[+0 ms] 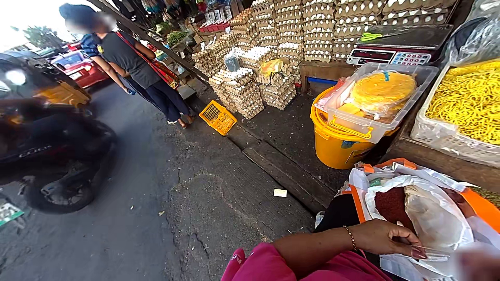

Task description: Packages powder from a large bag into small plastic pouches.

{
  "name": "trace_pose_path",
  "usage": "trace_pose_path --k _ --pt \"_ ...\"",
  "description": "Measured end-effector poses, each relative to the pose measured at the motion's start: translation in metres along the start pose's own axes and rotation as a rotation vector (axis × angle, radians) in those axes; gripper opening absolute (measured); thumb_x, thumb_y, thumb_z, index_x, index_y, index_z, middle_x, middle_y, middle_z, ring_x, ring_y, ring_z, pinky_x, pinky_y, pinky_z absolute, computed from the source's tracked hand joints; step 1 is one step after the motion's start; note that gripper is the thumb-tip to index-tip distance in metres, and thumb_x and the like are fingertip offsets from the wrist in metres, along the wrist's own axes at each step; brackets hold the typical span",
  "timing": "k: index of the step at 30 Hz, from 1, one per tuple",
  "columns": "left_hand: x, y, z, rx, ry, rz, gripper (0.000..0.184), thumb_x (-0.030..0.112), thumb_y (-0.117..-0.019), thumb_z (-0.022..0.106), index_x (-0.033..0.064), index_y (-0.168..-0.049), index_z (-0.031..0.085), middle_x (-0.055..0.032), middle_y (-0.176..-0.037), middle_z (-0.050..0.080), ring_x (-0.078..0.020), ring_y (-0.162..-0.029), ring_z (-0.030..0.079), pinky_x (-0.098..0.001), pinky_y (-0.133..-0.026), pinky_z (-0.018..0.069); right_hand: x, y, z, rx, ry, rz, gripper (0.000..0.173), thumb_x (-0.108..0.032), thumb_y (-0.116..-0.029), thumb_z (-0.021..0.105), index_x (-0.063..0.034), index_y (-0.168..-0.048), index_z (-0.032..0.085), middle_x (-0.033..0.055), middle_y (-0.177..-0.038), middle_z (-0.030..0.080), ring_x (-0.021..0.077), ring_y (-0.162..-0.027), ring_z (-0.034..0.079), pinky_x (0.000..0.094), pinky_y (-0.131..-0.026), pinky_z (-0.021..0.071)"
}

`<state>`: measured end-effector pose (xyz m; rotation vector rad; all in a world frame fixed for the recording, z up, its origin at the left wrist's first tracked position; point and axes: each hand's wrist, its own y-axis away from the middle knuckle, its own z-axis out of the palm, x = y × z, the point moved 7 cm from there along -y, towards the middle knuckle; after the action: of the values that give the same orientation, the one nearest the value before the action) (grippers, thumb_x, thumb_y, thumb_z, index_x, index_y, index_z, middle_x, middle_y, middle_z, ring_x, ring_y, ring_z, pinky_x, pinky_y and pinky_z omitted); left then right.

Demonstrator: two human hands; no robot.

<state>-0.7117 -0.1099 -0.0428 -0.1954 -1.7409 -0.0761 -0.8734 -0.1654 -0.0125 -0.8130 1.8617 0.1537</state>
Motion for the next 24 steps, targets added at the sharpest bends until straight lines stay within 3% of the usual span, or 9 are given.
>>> trace_pose_path --k 2,5,7,9,12,15,18,20,24 --pt "-0.002 0.0 -0.004 0.04 -0.012 0.023 0.017 0.002 -0.0974 0.064 -0.0101 -0.108 0.07 -0.0175 -0.095 0.072 -0.0186 -0.088 0.069 -0.0353 -0.085 0.055 0.002 -0.001 -0.004 0.047 -0.036 -0.005 0.029 -0.009 -0.1057 0.05 0.0187 -0.108 0.058 0.0111 -0.088 0.064 0.0006 -0.078 0.061 0.0199 -0.076 0.0547" --pt "-0.005 0.002 -0.019 0.144 0.01 0.026 0.016 0.0 -0.0963 0.063 -0.0108 -0.107 0.07 -0.0179 -0.099 0.072 -0.0171 -0.091 0.069 -0.0336 -0.088 0.0558 0.023 -0.01 -0.013 0.122 -0.002 0.034 0.034 -0.016 -0.1061 0.051 0.0151 -0.112 0.061 0.0116 -0.091 0.066 0.0017 -0.076 0.062 0.021 -0.073 0.0559" --pt "-0.01 0.004 -0.034 0.215 0.035 -0.02 0.018 0.001 -0.0969 0.063 -0.0104 -0.109 0.069 -0.0165 -0.101 0.072 -0.0145 -0.092 0.069 -0.0323 -0.089 0.0563 0.052 -0.019 -0.014 0.108 0.104 0.125 0.037 -0.024 -0.106 0.053 0.0099 -0.117 0.064 0.0196 -0.098 0.068 0.0157 -0.078 0.067 0.0351 -0.074 0.0586" --pt "-0.021 0.006 -0.047 0.297 0.062 -0.073 0.017 0.002 -0.0972 0.063 -0.0078 -0.11 0.07 -0.0134 -0.102 0.072 -0.0121 -0.092 0.069 -0.0313 -0.089 0.0572 0.088 -0.028 -0.005 -0.002 0.196 0.306 0.036 -0.022 -0.1067 0.054 0.0084 -0.122 0.064 0.0291 -0.112 0.068 0.0366 -0.095 0.07 0.0565 -0.087 0.0563" --pt "-0.037 0.008 -0.062 0.373 0.078 -0.112 0.015 0.007 -0.098 0.066 0.0009 -0.11 0.071 -0.0072 -0.101 0.073 -0.0124 -0.09 0.069 -0.0332 -0.084 0.0588 0.152 -0.032 0.017 -0.16 0.337 0.528 0.029 -0.017 -0.1045 0.059 0.0063 -0.119 0.068 0.0306 -0.116 0.068 0.0477 -0.11 0.066 0.0682 -0.098 0.0478" --pt "-0.044 0.009 -0.07 0.4 0.086 -0.085 0.013 0.01 -0.0973 0.068 0.0058 -0.109 0.072 -0.0031 -0.1 0.072 -0.0112 -0.087 0.068 -0.0317 -0.079 0.0592 0.206 -0.022 0.043 -0.245 0.427 0.631 0.027 -0.018 -0.1022 0.062 0.0052 -0.114 0.069 0.0302 -0.113 0.068 0.0494 -0.111 0.065 0.0711 -0.095 0.0482" --pt "-0.056 0.012 -0.068 0.418 0.107 -0.159 0.013 0.008 -0.0961 0.069 0.0028 -0.107 0.072 -0.0052 -0.099 0.073 -0.0127 -0.089 0.068 -0.0329 -0.082 0.059 0.241 -0.001 0.071 -0.294 0.429 0.742 0.035 -0.024 -0.102 0.062 0.0041 -0.122 0.067 0.0312 -0.122 0.065 0.0509 -0.116 0.062 0.0722 -0.097 0.0473" --pt "-0.06 0.012 -0.07 0.434 0.067 -0.2 0.015 0.006 -0.0947 0.068 -0.0031 -0.106 0.071 -0.0087 -0.097 0.073 -0.0135 -0.09 0.069 -0.0327 -0.085 0.0592 0.24 0.004 0.088 -0.375 0.419 0.791 0.045 -0.031 -0.1042 0.055 0.0029 -0.134 0.061 0.0321 -0.132 0.061 0.0517 -0.123 0.058 0.0723 -0.101 0.0442" --pt "-0.063 -0.005 -0.074 0.465 0.112 -0.194 0.012 0.005 -0.0942 0.067 -0.0031 -0.103 0.071 -0.0056 -0.092 0.073 -0.0087 -0.085 0.069 -0.0277 -0.082 0.0582 0.224 -0.021 0.095 -0.422 0.484 0.859 0.052 -0.037 -0.1063 0.051 -0.0003 -0.143 0.054 0.0324 -0.134 0.06 0.052 -0.124 0.058 0.0708 -0.1 0.0459"
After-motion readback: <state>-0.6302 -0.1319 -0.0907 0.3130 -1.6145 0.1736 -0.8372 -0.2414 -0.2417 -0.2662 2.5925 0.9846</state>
